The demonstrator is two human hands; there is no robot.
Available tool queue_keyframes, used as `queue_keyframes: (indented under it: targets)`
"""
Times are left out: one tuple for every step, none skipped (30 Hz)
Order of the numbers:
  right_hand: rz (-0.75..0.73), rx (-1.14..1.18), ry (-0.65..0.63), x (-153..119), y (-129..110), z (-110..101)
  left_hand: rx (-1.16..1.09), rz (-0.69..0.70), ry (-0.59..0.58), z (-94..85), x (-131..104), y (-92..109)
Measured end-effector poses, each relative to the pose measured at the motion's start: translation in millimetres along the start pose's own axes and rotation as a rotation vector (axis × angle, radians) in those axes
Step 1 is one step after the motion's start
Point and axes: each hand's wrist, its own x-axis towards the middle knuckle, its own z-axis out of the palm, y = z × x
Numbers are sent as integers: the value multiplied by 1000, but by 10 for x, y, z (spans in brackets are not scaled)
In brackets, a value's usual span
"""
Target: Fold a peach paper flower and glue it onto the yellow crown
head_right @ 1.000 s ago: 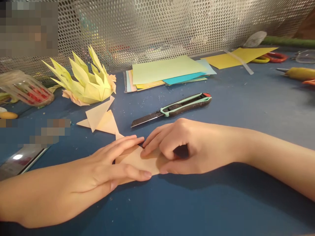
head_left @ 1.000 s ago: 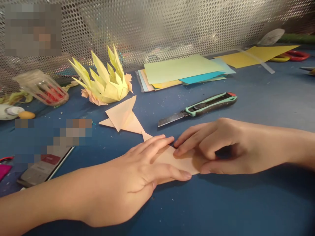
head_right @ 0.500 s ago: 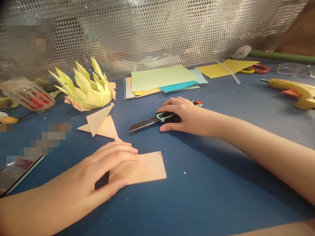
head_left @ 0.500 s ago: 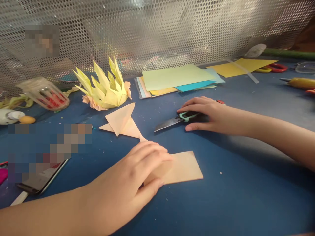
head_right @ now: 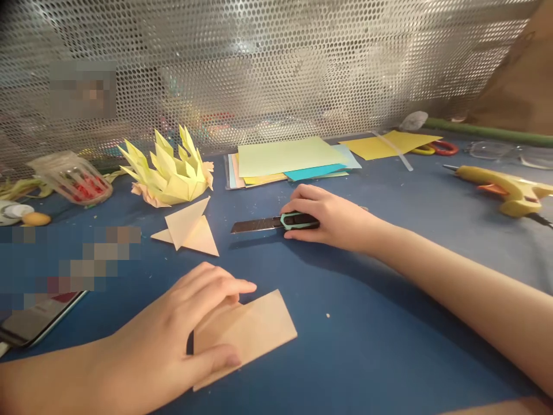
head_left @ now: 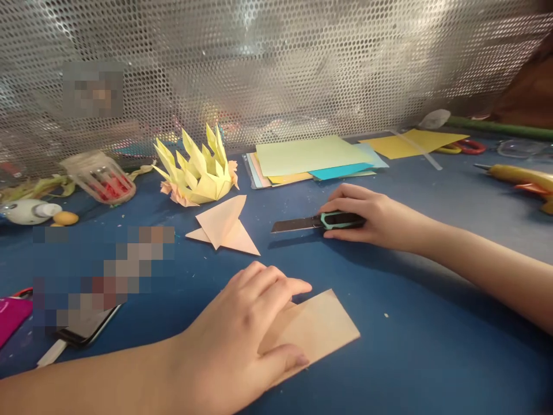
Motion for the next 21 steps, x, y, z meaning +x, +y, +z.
queue_keyframes:
  targets:
    - [3, 5, 10, 1, -16, -4, -11, -8, 1, 2, 0, -5]
    - [2, 8, 18, 1, -30, -8, -22, -7, 2, 6, -3, -12]
    - [-5, 8, 21, 2, -43, -11, -33, -1, 2, 11, -6, -20]
    - [-20, 5, 18, 3, -53, -12, -44, 6, 0, 19, -10, -29]
    - [-39, -1, 7, 3, -63, -12, -54, 16, 2, 28, -13, -37]
    - [-60, -9, -8, 3, -73, -10, -62, 27, 5, 38, -16, -44]
    - [-78, -17, -25, 4, -81, -8, -68, 30, 8, 48, -17, -51]
    - [-93, -24, -41, 5, -90, -6, -72, 32, 10, 57, -17, -57]
    - [-107, -31, -57, 6, -97, -4, -75, 35, 12, 65, -16, -61]
    - [-118, -36, -70, 6, -103, -2, -77, 40, 13, 71, -14, -65]
    - [-127, -41, -82, 6, -106, -1, -78, 46, 10, 75, -12, -68]
    - [-136, -49, -96, 5, -108, 0, -79, 51, 7, 77, -10, -71]
    - [-148, -58, -108, 3, -107, 1, -80, 58, 4, 77, -9, -72]
    - [-161, -70, -119, 0, -104, 1, -81, 65, 2, 76, -10, -74]
    - [-173, -82, -128, -5, -100, 1, -82, 71, 1, 73, -12, -74]
    - [-183, -90, -135, -9, -96, 1, -82, 75, 2, 70, -15, -75]
    - [-188, -92, -136, -13, -93, 1, -82, 81, 1, 67, -20, -74]
    - [-189, -88, -136, -17, -90, -1, -78, 86, 0, 63, -24, -73]
    - [-189, -82, -136, -19, -89, -3, -72, 88, -5, 60, -29, -72]
    - [-187, -78, -138, -19, -89, -5, -64, 88, -8, 58, -32, -71]
    - [-188, -75, -142, -17, -90, -9, -55, 89, -11, 57, -35, -69]
